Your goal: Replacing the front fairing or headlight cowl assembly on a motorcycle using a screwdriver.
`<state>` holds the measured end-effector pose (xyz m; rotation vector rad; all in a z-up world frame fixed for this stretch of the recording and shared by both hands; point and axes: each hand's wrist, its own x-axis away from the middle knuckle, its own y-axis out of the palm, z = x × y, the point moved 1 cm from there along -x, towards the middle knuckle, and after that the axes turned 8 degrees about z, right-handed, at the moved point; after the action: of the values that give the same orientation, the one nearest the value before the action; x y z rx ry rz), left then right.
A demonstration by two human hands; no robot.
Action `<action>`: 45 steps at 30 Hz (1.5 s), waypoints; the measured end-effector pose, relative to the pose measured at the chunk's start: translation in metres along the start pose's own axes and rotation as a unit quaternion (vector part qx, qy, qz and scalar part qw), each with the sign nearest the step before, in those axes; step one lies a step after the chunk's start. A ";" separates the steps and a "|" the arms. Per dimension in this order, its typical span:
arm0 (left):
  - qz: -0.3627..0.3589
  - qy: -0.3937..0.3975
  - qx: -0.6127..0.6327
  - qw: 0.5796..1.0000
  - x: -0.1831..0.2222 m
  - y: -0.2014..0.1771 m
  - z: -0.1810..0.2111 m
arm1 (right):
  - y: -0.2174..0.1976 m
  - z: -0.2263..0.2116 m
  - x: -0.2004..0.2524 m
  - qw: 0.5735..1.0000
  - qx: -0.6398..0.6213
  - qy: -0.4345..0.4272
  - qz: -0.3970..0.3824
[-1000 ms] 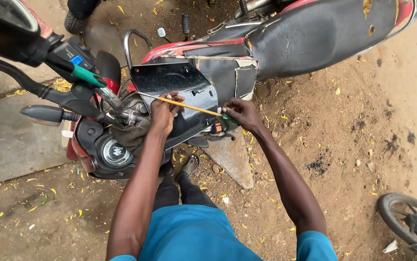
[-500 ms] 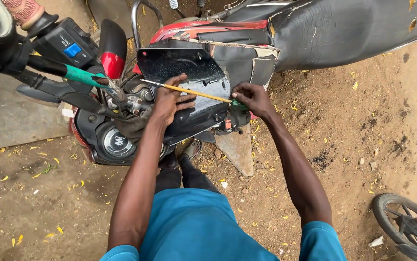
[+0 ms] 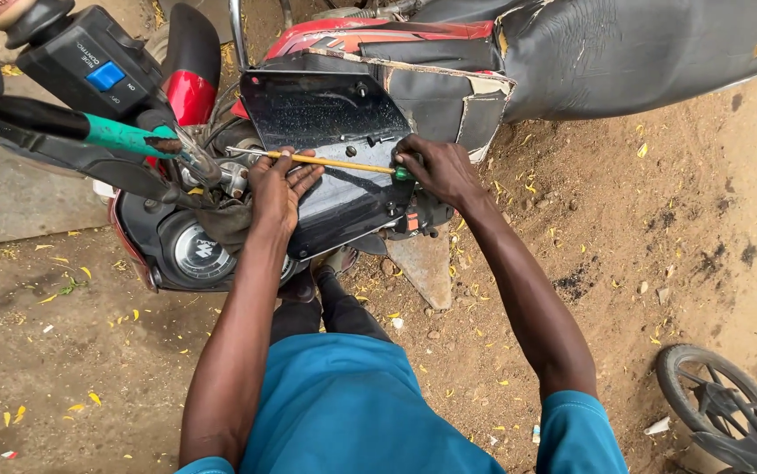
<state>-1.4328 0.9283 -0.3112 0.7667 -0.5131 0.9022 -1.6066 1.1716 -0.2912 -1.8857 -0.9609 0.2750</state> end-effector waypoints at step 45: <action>-0.088 0.405 -0.660 0.627 0.016 0.049 -0.003 | 0.013 -0.052 -0.047 0.987 0.102 -0.092 0.087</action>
<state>-1.4656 0.9580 -0.2842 -0.9463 -0.1518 0.3760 -1.6028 1.1003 -0.2849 -1.7772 -0.8548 0.6375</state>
